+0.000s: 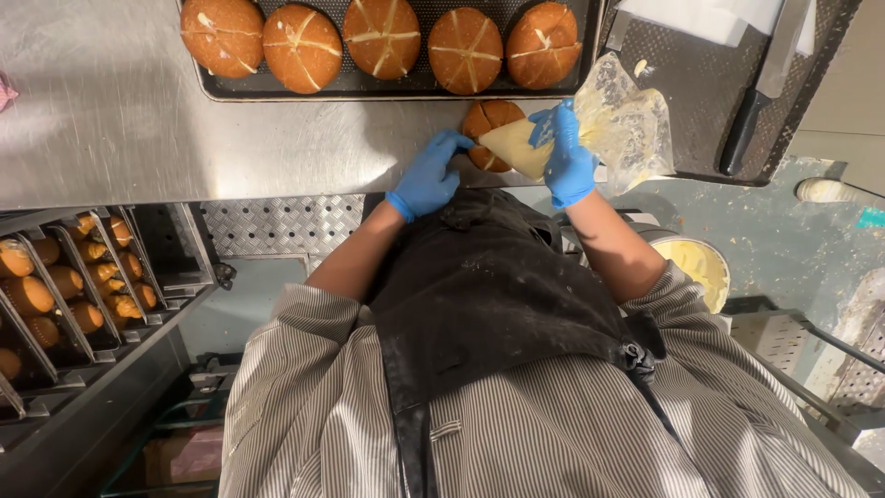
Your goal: Filling baked buns with cream using a piping bag and moving trays to a cooling rack.
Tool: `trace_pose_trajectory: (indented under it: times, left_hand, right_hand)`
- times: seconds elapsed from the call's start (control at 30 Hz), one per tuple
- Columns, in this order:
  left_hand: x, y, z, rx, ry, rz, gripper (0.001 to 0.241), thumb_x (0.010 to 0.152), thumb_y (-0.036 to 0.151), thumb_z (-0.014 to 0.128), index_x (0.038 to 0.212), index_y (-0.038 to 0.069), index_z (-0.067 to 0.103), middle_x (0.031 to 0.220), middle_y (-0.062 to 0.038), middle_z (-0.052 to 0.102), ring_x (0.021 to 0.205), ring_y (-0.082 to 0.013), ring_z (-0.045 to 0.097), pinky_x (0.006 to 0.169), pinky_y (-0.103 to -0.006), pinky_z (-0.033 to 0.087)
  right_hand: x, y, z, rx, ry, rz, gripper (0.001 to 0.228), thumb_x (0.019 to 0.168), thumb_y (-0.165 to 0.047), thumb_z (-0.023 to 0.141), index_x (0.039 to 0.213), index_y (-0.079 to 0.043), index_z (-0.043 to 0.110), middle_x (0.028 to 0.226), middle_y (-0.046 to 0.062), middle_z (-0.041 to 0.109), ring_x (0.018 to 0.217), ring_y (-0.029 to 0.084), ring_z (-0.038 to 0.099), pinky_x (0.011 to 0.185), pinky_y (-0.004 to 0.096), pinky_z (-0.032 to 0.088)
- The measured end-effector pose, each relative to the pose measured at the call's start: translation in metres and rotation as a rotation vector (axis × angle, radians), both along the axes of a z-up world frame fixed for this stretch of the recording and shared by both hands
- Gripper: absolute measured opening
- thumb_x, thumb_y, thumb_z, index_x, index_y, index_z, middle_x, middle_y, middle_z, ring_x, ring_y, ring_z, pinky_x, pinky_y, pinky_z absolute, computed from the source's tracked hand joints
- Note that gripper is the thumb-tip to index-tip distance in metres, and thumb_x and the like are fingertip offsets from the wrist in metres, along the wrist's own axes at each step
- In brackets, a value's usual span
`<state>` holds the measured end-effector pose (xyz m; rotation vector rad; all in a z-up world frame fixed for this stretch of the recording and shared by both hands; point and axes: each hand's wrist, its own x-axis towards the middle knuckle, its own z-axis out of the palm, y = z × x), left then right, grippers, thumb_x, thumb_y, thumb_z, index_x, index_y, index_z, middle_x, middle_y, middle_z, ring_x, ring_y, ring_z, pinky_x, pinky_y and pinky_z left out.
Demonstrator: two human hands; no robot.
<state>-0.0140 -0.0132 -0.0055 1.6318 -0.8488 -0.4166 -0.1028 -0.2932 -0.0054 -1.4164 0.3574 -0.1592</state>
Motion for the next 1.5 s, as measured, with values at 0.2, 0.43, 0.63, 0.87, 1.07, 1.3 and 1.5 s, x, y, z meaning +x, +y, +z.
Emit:
trace_pose_trajectory:
  times: [0.2, 0.43, 0.63, 0.87, 1.07, 1.3, 1.5]
  left_hand:
    - [0.008, -0.002, -0.027, 0.165, 0.168, 0.077, 0.048, 0.086, -0.004, 0.051, 0.133, 0.004, 0.05, 0.13, -0.02, 0.053, 0.12, -0.038, 0.06, 0.109, -0.0406, 0.051]
    - [0.045, -0.021, 0.04, 0.264, -0.155, -0.109, 0.064, 0.075, -0.008, 0.053, 0.138, 0.006, 0.052, 0.148, -0.023, 0.045, 0.126, -0.0472, 0.05, 0.106, -0.0499, 0.044]
    - [0.02, -0.011, 0.018, 0.188, -0.07, -0.105, 0.05, 0.081, -0.006, 0.053, 0.13, 0.007, 0.057, 0.139, -0.022, 0.051, 0.124, -0.046, 0.056, 0.107, -0.047, 0.05]
    - [0.009, -0.016, 0.017, 0.148, 0.064, 0.012, 0.049, 0.081, -0.004, 0.051, 0.129, 0.005, 0.054, 0.131, -0.022, 0.055, 0.122, -0.0417, 0.058, 0.107, -0.0468, 0.049]
    - [0.04, -0.038, 0.038, 0.157, -0.316, -0.05, 0.063, 0.075, -0.007, 0.054, 0.136, 0.005, 0.057, 0.142, -0.024, 0.052, 0.122, -0.0485, 0.051, 0.104, -0.0523, 0.044]
    - [0.035, -0.03, 0.01, 0.256, -0.154, -0.123, 0.043, 0.088, -0.003, 0.056, 0.129, 0.01, 0.06, 0.138, -0.016, 0.059, 0.12, -0.0422, 0.063, 0.102, -0.0461, 0.054]
    - [0.029, -0.029, 0.03, 0.179, -0.137, -0.066, 0.051, 0.082, -0.003, 0.053, 0.132, 0.004, 0.058, 0.132, -0.021, 0.057, 0.116, -0.0459, 0.06, 0.098, -0.0488, 0.051]
  right_hand:
    - [0.006, -0.004, -0.002, -0.152, -0.078, 0.015, 0.04, 0.12, -0.023, 0.038, 0.129, 0.006, 0.063, 0.112, 0.01, 0.069, 0.098, 0.013, 0.063, 0.092, 0.027, 0.054]
    - [-0.008, -0.009, 0.011, -0.757, -0.127, 0.085, 0.032, 0.118, -0.01, 0.042, 0.142, 0.004, 0.057, 0.116, 0.013, 0.069, 0.097, 0.017, 0.064, 0.089, 0.03, 0.057]
    - [-0.02, -0.006, 0.007, -1.01, -0.371, 0.189, 0.054, 0.114, 0.008, 0.044, 0.163, 0.003, 0.024, 0.133, 0.021, 0.06, 0.102, 0.026, 0.062, 0.097, 0.036, 0.055]
    - [-0.021, -0.002, 0.006, -0.929, -0.355, 0.113, 0.047, 0.114, 0.006, 0.044, 0.159, -0.002, 0.037, 0.123, 0.018, 0.065, 0.097, 0.024, 0.061, 0.094, 0.035, 0.055]
    - [-0.029, -0.015, 0.01, -1.091, -0.336, 0.135, 0.05, 0.114, 0.007, 0.044, 0.162, 0.002, 0.03, 0.127, 0.02, 0.065, 0.105, 0.027, 0.065, 0.1, 0.036, 0.056]
    - [-0.043, -0.024, 0.003, -1.058, -0.259, 0.211, 0.062, 0.113, 0.008, 0.04, 0.167, -0.005, 0.013, 0.137, 0.019, 0.058, 0.11, 0.026, 0.06, 0.102, 0.037, 0.053]
    - [-0.045, -0.024, -0.007, -0.974, -0.21, 0.188, 0.055, 0.117, 0.0, 0.036, 0.168, -0.01, 0.017, 0.137, 0.017, 0.056, 0.106, 0.023, 0.058, 0.101, 0.034, 0.052]
